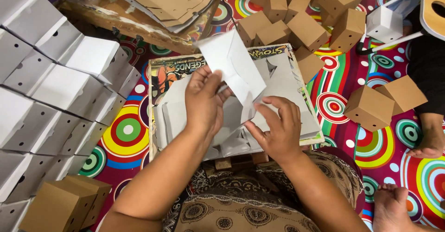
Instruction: Folding white cardboard inserts and stacking them in a box.
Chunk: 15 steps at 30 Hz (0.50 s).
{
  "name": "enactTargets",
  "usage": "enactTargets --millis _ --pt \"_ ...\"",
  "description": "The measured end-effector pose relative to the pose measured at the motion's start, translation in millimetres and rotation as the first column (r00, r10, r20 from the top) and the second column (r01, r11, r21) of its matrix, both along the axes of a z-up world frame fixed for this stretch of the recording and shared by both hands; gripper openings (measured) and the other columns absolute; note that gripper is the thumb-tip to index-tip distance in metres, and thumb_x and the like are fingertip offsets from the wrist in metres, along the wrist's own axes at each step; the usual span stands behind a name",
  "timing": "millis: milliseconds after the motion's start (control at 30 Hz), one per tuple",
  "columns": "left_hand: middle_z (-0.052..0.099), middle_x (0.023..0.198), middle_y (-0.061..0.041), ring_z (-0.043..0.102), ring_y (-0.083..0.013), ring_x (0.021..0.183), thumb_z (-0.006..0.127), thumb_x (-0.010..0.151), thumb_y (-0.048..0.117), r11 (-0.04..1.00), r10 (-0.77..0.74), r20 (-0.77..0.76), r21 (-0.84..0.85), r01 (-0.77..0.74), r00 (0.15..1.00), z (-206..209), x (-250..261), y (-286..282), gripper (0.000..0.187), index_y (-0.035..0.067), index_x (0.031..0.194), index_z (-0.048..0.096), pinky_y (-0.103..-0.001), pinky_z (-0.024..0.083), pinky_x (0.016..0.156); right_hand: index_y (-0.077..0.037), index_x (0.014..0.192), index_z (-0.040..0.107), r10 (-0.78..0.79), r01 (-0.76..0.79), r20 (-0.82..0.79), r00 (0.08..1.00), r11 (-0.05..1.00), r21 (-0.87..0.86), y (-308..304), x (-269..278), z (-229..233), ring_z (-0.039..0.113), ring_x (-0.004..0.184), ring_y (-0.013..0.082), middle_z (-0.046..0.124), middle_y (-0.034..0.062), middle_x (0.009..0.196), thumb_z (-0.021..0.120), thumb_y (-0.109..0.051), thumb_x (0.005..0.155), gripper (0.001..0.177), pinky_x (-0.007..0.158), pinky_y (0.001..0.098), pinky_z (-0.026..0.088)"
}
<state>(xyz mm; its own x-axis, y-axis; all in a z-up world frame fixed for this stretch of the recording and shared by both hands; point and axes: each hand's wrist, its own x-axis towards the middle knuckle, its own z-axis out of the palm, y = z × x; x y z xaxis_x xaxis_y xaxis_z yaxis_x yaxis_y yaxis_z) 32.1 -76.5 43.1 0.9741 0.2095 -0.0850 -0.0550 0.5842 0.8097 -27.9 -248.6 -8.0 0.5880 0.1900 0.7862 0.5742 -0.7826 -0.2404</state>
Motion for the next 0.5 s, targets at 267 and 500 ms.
enactTargets --millis 267,500 --pt "0.067 0.102 -0.007 0.074 -0.0206 0.091 0.072 0.089 -0.004 0.958 -0.160 0.007 -0.241 0.157 0.987 -18 -20 3 0.035 -0.001 0.121 0.060 -0.035 0.066 0.084 -0.018 0.096 0.081 0.135 -0.120 0.179 0.975 0.989 -0.091 -10 -1 24 0.065 0.103 0.0267 0.075 -0.0015 0.106 0.078 -0.015 0.091 0.007 0.098 0.0513 0.046" --pt "0.061 0.085 -0.004 0.073 -0.0181 0.081 0.078 0.088 0.003 0.961 -0.163 -0.015 -0.230 0.155 0.987 -19 -26 1 0.019 -0.001 0.104 0.067 -0.037 0.066 0.085 -0.020 0.095 0.078 0.146 -0.126 0.121 0.982 0.980 -0.157 -21 -12 49 0.063 0.104 0.0242 0.073 -0.0042 0.103 0.072 -0.017 0.097 0.007 0.107 0.0533 0.039"
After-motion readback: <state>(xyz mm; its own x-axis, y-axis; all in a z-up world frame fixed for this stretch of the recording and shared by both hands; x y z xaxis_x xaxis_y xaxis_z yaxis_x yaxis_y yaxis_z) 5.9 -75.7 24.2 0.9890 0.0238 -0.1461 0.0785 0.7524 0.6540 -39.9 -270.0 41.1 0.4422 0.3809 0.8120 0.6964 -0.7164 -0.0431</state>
